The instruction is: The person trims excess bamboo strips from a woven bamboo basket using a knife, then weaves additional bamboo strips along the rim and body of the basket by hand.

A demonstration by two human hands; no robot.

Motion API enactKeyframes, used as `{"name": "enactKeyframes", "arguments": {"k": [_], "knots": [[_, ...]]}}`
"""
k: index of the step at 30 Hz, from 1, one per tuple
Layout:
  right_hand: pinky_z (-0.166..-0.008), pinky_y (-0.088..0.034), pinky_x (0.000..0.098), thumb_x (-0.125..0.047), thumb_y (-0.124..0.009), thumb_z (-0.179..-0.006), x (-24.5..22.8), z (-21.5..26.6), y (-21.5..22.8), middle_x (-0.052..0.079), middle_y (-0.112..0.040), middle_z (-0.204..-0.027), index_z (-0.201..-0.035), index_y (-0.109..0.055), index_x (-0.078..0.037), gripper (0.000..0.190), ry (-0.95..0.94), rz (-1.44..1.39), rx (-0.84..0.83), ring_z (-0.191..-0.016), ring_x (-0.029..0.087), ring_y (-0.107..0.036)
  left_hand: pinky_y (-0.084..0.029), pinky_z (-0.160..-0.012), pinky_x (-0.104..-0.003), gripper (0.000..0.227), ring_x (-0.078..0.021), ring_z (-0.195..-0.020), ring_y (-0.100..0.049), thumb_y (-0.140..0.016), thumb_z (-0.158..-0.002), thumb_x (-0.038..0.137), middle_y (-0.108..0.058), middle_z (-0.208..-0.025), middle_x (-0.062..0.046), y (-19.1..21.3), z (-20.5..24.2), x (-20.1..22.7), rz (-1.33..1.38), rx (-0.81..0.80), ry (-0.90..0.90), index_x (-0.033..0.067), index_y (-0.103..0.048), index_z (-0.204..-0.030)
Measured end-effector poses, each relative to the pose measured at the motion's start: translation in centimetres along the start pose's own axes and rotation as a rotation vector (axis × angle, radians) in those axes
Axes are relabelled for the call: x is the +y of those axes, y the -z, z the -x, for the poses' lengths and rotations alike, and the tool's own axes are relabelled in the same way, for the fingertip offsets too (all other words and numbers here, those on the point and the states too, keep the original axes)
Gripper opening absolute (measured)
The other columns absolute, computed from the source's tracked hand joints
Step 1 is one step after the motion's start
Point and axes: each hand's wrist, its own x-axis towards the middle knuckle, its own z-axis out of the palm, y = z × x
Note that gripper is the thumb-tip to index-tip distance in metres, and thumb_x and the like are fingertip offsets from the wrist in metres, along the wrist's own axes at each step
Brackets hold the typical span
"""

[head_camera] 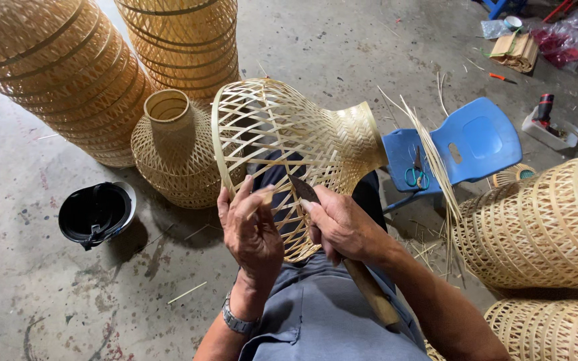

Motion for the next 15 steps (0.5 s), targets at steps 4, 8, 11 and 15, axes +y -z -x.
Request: {"name": "enactKeyframes", "arguments": {"k": [4,8,11,15], "knots": [[-0.033,-0.047,0.0278,-0.026,-0.046,-0.104,0.2,-0.1,0.0,0.006,-0.062,-0.063,-0.098,-0.051,-0.004,0.023,-0.043,-0.015,0.013,-0.036,0.01,-0.054,-0.041,-0.127,-0.051,0.013,-0.0272,-0.136,-0.062,-0.069,-0.104,0.005,-0.067,-0.136,-0.011,-0.1,-0.1,-0.4,0.009,0.062,0.024,0.0085,-0.061,-0.113],[-0.033,-0.046,0.0271,-0.025,-0.047,-0.105,0.6,0.0,0.3,0.005,-0.061,-0.064,-0.096,-0.051,-0.002,0.025,-0.003,-0.045,0.024,-0.038,0.009,-0.054,-0.04,-0.125,-0.044,0.008,-0.0349,-0.154,-0.041,-0.07,-0.103,0.007,-0.036,-0.162,-0.024,-0.6,-0.4,-0.2,0.154,0.144,0.09,0.004,-0.067,-0.109],[-0.033,-0.047,0.0256,-0.024,-0.047,-0.105,0.8,0.1,0.7,0.004,-0.062,-0.065,-0.097,-0.052,-0.002,0.024,0.055,-0.016,0.049,-0.039,0.007,-0.054,-0.039,-0.126,-0.042,0.009,-0.0355,-0.157,-0.036,-0.07,-0.104,0.009,-0.028,-0.167,-0.028,-0.7,-0.8,-0.3,0.248,0.165,0.181,0.0022,-0.067,-0.109],[-0.034,-0.045,0.0247,-0.02,-0.046,-0.104,1.1,0.3,1.1,0.003,-0.062,-0.066,-0.105,-0.057,-0.002,0.021,0.088,-0.007,0.062,-0.039,0.006,-0.052,-0.043,-0.121,-0.039,0.01,-0.0341,-0.153,-0.046,-0.071,-0.103,0.009,-0.042,-0.163,-0.026,-0.2,-1.3,-0.3,0.221,0.12,0.282,0.0005,-0.068,-0.107]]}}
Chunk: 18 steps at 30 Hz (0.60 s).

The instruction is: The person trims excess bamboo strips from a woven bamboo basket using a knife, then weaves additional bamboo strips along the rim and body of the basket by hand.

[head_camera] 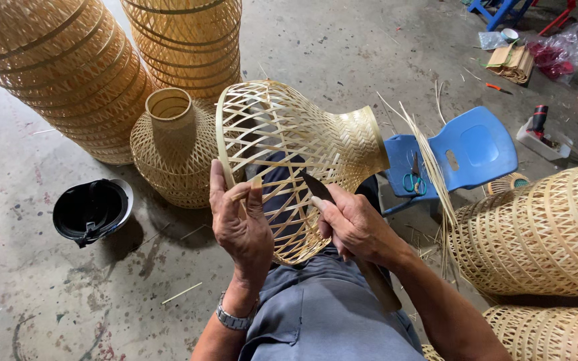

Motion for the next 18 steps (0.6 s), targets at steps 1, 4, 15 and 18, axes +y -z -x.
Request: {"name": "enactKeyframes", "arguments": {"k": [1,4,15,18], "knots": [[-0.034,-0.045,0.0247,-0.02,-0.046,-0.104,0.0,0.1,0.1,0.003,-0.062,-0.066,-0.105,-0.057,-0.002,0.021,-0.001,0.002,-0.001,-0.039,0.006,-0.052,-0.043,-0.121,-0.039,0.01,-0.0341,-0.153,-0.046,-0.071,-0.103,0.009,-0.042,-0.163,-0.026,0.0,-0.1,0.1,0.0,0.002,0.001,0.0005,-0.068,-0.107],[-0.033,-0.043,0.0242,-0.019,-0.048,-0.104,0.1,0.1,0.1,0.003,-0.062,-0.064,-0.105,-0.058,-0.001,0.021,-0.016,0.054,0.002,-0.038,0.006,-0.052,-0.047,-0.114,-0.037,0.011,-0.0312,-0.142,-0.052,-0.071,-0.101,0.01,-0.048,-0.156,-0.025,0.1,-0.8,0.3,0.012,0.013,0.061,-0.0003,-0.072,-0.106],[-0.053,-0.056,0.038,-0.034,-0.053,-0.101,0.4,-0.6,2.4,0.025,-0.071,-0.09,-0.127,-0.062,0.01,0.052,0.554,1.095,0.249,-0.061,0.031,-0.068,-0.051,-0.112,-0.036,0.014,-0.0304,-0.143,-0.051,-0.069,-0.103,0.006,-0.035,-0.162,-0.025,0.7,-1.8,-1.2,0.252,-0.037,0.126,-0.0078,-0.07,-0.105],[-0.059,-0.058,0.0373,-0.033,-0.054,-0.102,0.5,-0.9,3.2,0.026,-0.071,-0.094,-0.131,-0.058,0.012,0.054,0.616,1.075,0.233,-0.068,0.031,-0.069,-0.068,-0.083,-0.032,0.017,-0.0235,-0.114,-0.07,-0.065,-0.101,0.007,-0.036,-0.162,-0.025,0.3,-1.8,-0.8,0.392,-0.047,0.191,-0.0088,-0.067,-0.107]]}}
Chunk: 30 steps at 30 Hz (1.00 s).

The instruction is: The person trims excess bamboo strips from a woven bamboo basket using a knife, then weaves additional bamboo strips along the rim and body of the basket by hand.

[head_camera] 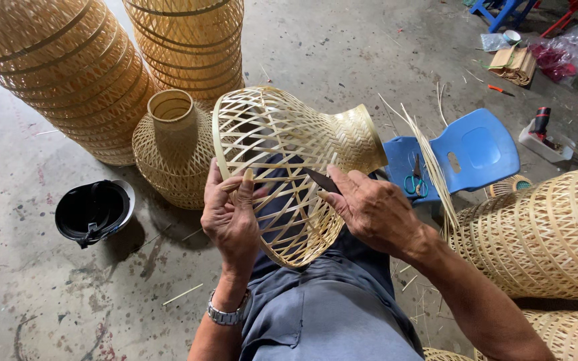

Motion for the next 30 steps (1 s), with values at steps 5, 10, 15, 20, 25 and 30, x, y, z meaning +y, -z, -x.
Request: {"name": "enactKeyframes", "arguments": {"k": [5,10,15,20,25,30], "knots": [[-0.052,-0.058,0.0297,-0.03,-0.045,-0.109,-0.8,-0.3,-0.1,0.017,-0.069,-0.085,-0.12,-0.056,0.004,0.037,-0.145,-0.457,-0.105,-0.06,0.021,-0.068,-0.069,-0.068,-0.029,0.019,-0.0148,-0.089,-0.074,-0.061,-0.105,0.009,-0.048,-0.153,-0.022,0.3,0.2,0.0,0.096,-0.028,0.09,-0.0089,-0.064,-0.112],[-0.032,-0.048,0.0275,-0.03,-0.045,-0.105,-3.2,-1.2,1.5,0.005,-0.061,-0.061,-0.093,-0.055,-0.003,0.031,-0.691,-0.899,-0.464,-0.037,0.01,-0.058,-0.068,-0.065,-0.029,0.021,-0.0125,-0.077,-0.075,-0.064,-0.103,0.011,-0.068,-0.117,-0.016,0.6,0.6,-0.4,0.109,0.001,0.212,-0.0064,-0.066,-0.115],[-0.032,-0.048,0.027,-0.03,-0.042,-0.105,-4.0,-1.6,1.7,0.003,-0.059,-0.059,-0.093,-0.05,-0.005,0.03,-0.705,-1.096,-0.508,-0.036,0.01,-0.057,-0.065,-0.06,-0.028,0.022,-0.0119,-0.07,-0.073,-0.064,-0.104,0.015,-0.071,-0.092,-0.009,0.5,1.1,0.5,0.106,0.0,0.277,-0.0041,-0.068,-0.114],[-0.032,-0.049,0.0273,-0.028,-0.043,-0.105,-4.4,-1.1,1.3,0.003,-0.06,-0.06,-0.091,-0.049,-0.006,0.026,-0.715,-1.066,-0.459,-0.037,0.01,-0.057,-0.065,-0.063,-0.027,0.019,-0.0099,-0.071,-0.072,-0.063,-0.103,0.014,-0.07,-0.098,-0.005,-0.3,1.8,0.7,0.104,-0.004,0.237,-0.0038,-0.067,-0.111],[-0.032,-0.047,0.0278,-0.027,-0.044,-0.105,-4.4,-0.4,1.2,0.004,-0.058,-0.059,-0.09,-0.047,-0.005,0.027,-0.748,-1.068,-0.446,-0.036,0.011,-0.056,-0.065,-0.083,-0.028,0.014,-0.013,-0.088,-0.075,-0.063,-0.106,0.009,-0.074,-0.098,-0.008,-0.3,2.9,-0.3,0.115,-0.059,0.173,-0.003,-0.066,-0.113],[-0.033,-0.048,0.0297,-0.026,-0.044,-0.103,-4.6,0.1,1.4,0.004,-0.059,-0.059,-0.092,-0.049,-0.005,0.024,-0.788,-1.013,-0.423,-0.037,0.011,-0.055,-0.059,-0.095,-0.028,0.011,-0.0155,-0.107,-0.067,-0.064,-0.105,0.001,-0.067,-0.117,-0.012,-0.3,3.5,-1.0,0.049,-0.14,0.032,-0.0058,-0.066,-0.114]]}}
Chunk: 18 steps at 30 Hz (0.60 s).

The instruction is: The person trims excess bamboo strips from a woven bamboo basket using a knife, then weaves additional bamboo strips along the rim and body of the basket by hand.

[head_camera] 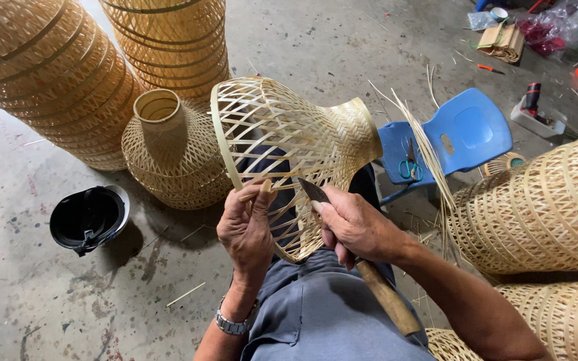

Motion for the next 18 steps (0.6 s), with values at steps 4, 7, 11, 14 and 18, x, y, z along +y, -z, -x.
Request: {"name": "enactKeyframes", "arguments": {"k": [4,7,11,14,18], "knots": [[-0.032,-0.048,0.0318,-0.026,-0.043,-0.103,-0.3,0.6,0.1,0.005,-0.059,-0.06,-0.094,-0.049,-0.005,0.023,-0.046,0.034,0.015,-0.037,0.012,-0.056,-0.062,-0.096,-0.033,0.016,-0.0196,-0.105,-0.074,-0.062,-0.101,0.002,-0.075,-0.113,-0.015,-0.1,0.4,0.2,0.164,-0.026,0.181,-0.005,-0.066,-0.115],[-0.034,-0.05,0.0308,-0.026,-0.043,-0.104,-0.4,1.0,0.1,0.005,-0.061,-0.062,-0.093,-0.047,-0.003,0.026,-0.052,0.063,0.021,-0.039,0.012,-0.058,-0.06,-0.104,-0.036,0.014,-0.0211,-0.114,-0.072,-0.061,-0.103,0.0,-0.073,-0.115,-0.016,-0.5,1.0,0.3,0.204,-0.055,0.15,-0.005,-0.064,-0.116],[-0.034,-0.052,0.0313,-0.027,-0.041,-0.104,-0.7,1.2,-0.1,0.007,-0.061,-0.062,-0.092,-0.045,-0.003,0.027,-0.08,0.127,0.02,-0.038,0.014,-0.059,-0.06,-0.105,-0.035,0.013,-0.0211,-0.115,-0.072,-0.061,-0.105,0.0,-0.072,-0.115,-0.015,-0.6,1.5,0.2,0.155,-0.062,0.094,-0.0044,-0.062,-0.117],[-0.034,-0.052,0.0318,-0.028,-0.041,-0.103,-0.9,1.3,-0.5,0.007,-0.061,-0.063,-0.094,-0.045,-0.004,0.026,-0.136,0.118,0.025,-0.039,0.014,-0.059,-0.06,-0.102,-0.033,0.013,-0.0209,-0.113,-0.073,-0.061,-0.105,0.0,-0.074,-0.114,-0.016,-0.6,1.8,0.1,0.146,-0.066,0.092,-0.0039,-0.062,-0.117],[-0.033,-0.052,0.0332,-0.027,-0.04,-0.101,-1.1,1.3,-0.5,0.008,-0.061,-0.063,-0.094,-0.046,-0.005,0.024,-0.134,0.107,0.011,-0.039,0.015,-0.06,-0.06,-0.101,-0.031,0.011,-0.0203,-0.112,-0.073,-0.061,-0.106,0.001,-0.075,-0.113,-0.016,-0.5,1.9,0.1,0.153,-0.077,0.084,-0.003,-0.062,-0.116]]}}
